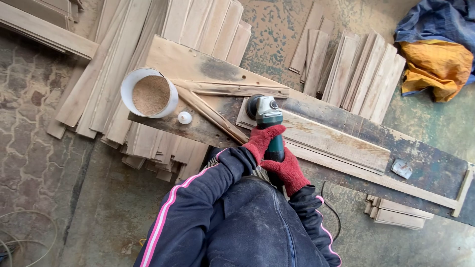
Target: Sanding the surface of wooden planks using a power sander.
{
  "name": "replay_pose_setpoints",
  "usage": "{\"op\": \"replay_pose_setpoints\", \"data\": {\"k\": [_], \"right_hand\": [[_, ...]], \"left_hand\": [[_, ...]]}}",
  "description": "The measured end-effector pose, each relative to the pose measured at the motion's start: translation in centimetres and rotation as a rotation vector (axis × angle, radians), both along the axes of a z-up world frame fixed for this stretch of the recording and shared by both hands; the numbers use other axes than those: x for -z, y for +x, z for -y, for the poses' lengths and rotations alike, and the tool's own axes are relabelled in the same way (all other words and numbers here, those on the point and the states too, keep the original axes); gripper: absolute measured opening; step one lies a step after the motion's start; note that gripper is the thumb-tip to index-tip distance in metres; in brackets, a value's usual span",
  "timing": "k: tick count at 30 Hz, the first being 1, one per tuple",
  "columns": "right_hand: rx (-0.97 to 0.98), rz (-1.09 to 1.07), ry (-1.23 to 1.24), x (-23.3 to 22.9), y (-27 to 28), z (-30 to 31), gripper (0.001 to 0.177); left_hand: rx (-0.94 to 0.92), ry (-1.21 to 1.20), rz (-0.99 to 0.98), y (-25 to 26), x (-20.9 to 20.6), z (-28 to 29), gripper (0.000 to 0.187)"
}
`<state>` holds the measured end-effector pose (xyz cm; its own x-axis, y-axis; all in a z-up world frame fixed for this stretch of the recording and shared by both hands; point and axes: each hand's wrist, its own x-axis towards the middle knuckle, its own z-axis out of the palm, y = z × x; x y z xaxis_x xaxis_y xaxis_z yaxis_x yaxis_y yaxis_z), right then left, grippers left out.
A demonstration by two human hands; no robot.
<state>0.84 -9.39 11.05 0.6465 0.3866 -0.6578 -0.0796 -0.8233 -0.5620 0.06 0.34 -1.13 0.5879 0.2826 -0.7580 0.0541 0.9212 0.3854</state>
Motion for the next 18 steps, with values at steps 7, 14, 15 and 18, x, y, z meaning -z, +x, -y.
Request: {"op": "replay_pose_setpoints", "data": {"k": [7,14,15,18], "right_hand": [[-0.125,-0.011,-0.056,-0.1,-0.3,-2.0,0.076],[0.0,0.005,-0.066,2.5,3.2,4.8,0.074],[0.042,0.016,-0.062,3.0,3.7,6.0,0.071],[0.172,0.017,-0.037,1.4,4.2,8.6,0.068]], "left_hand": [[0.014,0.078,-0.108,-2.0,-4.1,-2.2,0.066],[0.084,0.07,-0.057,1.7,-3.5,3.1,0.063],[0.054,0.016,-0.01,2.1,-4.5,3.8,0.063],[0.124,0.04,0.015,4.6,-3.3,6.6,0.064]]}}
